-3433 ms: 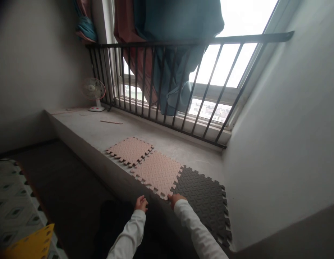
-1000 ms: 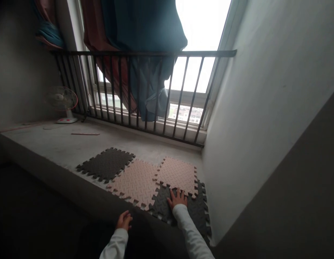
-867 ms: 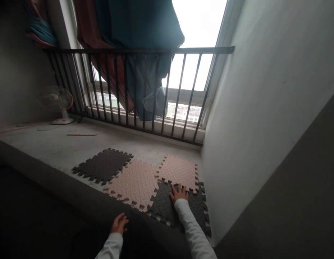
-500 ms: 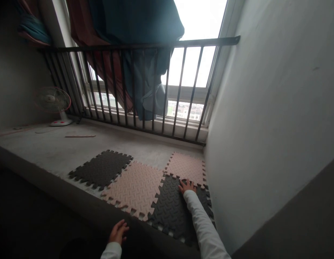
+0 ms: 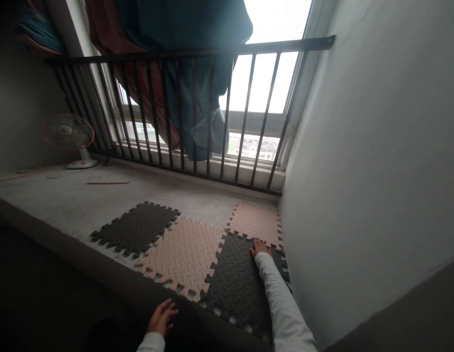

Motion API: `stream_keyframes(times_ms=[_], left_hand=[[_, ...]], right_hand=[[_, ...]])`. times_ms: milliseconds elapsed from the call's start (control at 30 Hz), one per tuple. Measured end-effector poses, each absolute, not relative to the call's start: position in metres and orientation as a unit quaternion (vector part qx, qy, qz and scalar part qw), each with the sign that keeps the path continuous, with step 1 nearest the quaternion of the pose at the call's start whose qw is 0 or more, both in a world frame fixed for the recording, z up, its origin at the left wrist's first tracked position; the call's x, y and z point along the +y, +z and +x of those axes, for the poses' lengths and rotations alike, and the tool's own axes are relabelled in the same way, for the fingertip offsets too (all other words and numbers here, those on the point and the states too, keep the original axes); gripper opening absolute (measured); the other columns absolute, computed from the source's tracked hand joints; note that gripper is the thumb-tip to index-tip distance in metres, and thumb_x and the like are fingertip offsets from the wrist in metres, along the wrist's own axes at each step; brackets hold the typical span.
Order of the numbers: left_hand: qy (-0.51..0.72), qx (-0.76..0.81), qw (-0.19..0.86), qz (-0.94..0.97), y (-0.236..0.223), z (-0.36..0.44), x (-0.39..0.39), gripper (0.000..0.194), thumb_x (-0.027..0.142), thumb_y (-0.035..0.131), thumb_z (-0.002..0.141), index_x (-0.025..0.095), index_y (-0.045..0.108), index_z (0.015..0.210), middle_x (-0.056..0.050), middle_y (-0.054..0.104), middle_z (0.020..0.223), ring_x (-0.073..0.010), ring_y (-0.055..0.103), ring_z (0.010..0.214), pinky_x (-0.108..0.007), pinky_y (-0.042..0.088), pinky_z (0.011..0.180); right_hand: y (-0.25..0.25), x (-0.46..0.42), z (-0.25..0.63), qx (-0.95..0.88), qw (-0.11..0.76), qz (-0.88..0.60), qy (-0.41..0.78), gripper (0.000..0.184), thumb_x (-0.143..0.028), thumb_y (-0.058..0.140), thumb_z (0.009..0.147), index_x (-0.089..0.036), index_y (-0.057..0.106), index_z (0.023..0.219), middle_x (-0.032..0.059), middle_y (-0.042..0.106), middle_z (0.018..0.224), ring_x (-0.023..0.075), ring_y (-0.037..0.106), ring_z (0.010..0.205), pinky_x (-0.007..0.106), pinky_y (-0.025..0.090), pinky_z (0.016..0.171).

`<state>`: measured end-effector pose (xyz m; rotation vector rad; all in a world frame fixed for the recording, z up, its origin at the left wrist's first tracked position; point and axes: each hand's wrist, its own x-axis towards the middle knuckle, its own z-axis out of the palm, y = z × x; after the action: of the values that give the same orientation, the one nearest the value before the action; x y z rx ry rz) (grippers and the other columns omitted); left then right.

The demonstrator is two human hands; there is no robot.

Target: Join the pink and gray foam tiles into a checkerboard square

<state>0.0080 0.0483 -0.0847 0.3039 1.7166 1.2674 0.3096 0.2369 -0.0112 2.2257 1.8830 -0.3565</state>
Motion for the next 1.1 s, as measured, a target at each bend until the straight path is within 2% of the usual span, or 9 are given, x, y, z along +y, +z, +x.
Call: stream_keyframes(times_ms=[300, 467, 567, 900, 967, 1033, 1100], left_hand=[[0.521, 0.702, 0.470, 0.122, -0.087, 0.005, 0.048, 0.027, 0.022, 0.044, 0.060, 0.018, 0.049, 0.086, -0.012, 0.060, 0.096, -0.0194, 0.062, 0.071, -0.025, 0.037, 0.049], [0.528, 0.695, 0.473, 0.123, -0.089, 0.006, 0.048, 0.028, 0.024, 0.043, 0.061, 0.018, 0.048, 0.088, -0.011, 0.060, 0.096, -0.0174, 0.061, 0.068, -0.023, 0.035, 0.047], [0.537, 0.693, 0.466, 0.121, -0.089, 0.009, 0.049, 0.029, 0.025, 0.045, 0.059, 0.019, 0.049, 0.087, -0.011, 0.060, 0.094, -0.0181, 0.061, 0.068, -0.024, 0.034, 0.048], [0.524, 0.694, 0.478, 0.119, -0.092, 0.009, 0.050, 0.027, 0.025, 0.043, 0.061, 0.018, 0.048, 0.087, -0.012, 0.060, 0.097, -0.0193, 0.061, 0.069, -0.026, 0.035, 0.050], [0.520, 0.695, 0.483, 0.119, -0.091, 0.008, 0.050, 0.027, 0.024, 0.043, 0.063, 0.018, 0.048, 0.088, -0.013, 0.059, 0.099, -0.0187, 0.061, 0.069, -0.025, 0.035, 0.050], [0.516, 0.695, 0.486, 0.120, -0.091, 0.008, 0.050, 0.026, 0.024, 0.042, 0.064, 0.018, 0.048, 0.090, -0.013, 0.059, 0.100, -0.0184, 0.061, 0.069, -0.025, 0.036, 0.049], [0.514, 0.695, 0.488, 0.123, -0.092, 0.008, 0.050, 0.027, 0.023, 0.041, 0.066, 0.017, 0.047, 0.091, -0.015, 0.058, 0.103, -0.0181, 0.061, 0.069, -0.025, 0.036, 0.049]], right_hand=[[-0.026, 0.234, 0.309, 0.642, 0.106, 0.754, -0.087, 0.054, -0.036, 0.031, 0.083, -0.014, 0.024, 0.132, 0.0085, 0.017, 0.141, 0.0203, 0.017, 0.127, 0.038, 0.020, 0.102], [-0.025, 0.233, 0.302, 0.622, 0.101, 0.771, -0.086, 0.058, -0.042, 0.028, 0.083, -0.013, 0.022, 0.133, 0.0085, 0.017, 0.141, 0.0196, 0.013, 0.128, 0.039, 0.016, 0.103], [-0.016, 0.238, 0.294, 0.610, 0.120, 0.777, -0.093, 0.063, -0.046, 0.034, 0.080, -0.011, 0.025, 0.132, 0.0118, 0.020, 0.140, 0.0213, 0.014, 0.128, 0.043, 0.015, 0.102], [-0.015, 0.254, 0.268, 0.654, 0.113, 0.738, -0.126, 0.068, -0.049, 0.042, 0.076, -0.018, 0.022, 0.132, 0.0098, 0.024, 0.139, 0.0217, 0.017, 0.127, 0.043, 0.016, 0.102], [-0.009, 0.256, 0.264, 0.657, 0.116, 0.737, -0.109, 0.064, -0.047, 0.044, 0.075, -0.018, 0.028, 0.130, 0.0116, 0.033, 0.134, 0.0231, 0.023, 0.125, 0.044, 0.019, 0.100], [-0.002, 0.258, 0.258, 0.664, 0.108, 0.734, -0.089, 0.056, -0.044, 0.044, 0.077, -0.020, 0.035, 0.126, 0.0124, 0.044, 0.125, 0.0240, 0.033, 0.119, 0.043, 0.027, 0.095], [0.002, 0.261, 0.251, 0.673, 0.095, 0.729, -0.080, 0.050, -0.042, 0.044, 0.077, -0.023, 0.039, 0.123, 0.0112, 0.048, 0.120, 0.0234, 0.039, 0.114, 0.039, 0.034, 0.088]])
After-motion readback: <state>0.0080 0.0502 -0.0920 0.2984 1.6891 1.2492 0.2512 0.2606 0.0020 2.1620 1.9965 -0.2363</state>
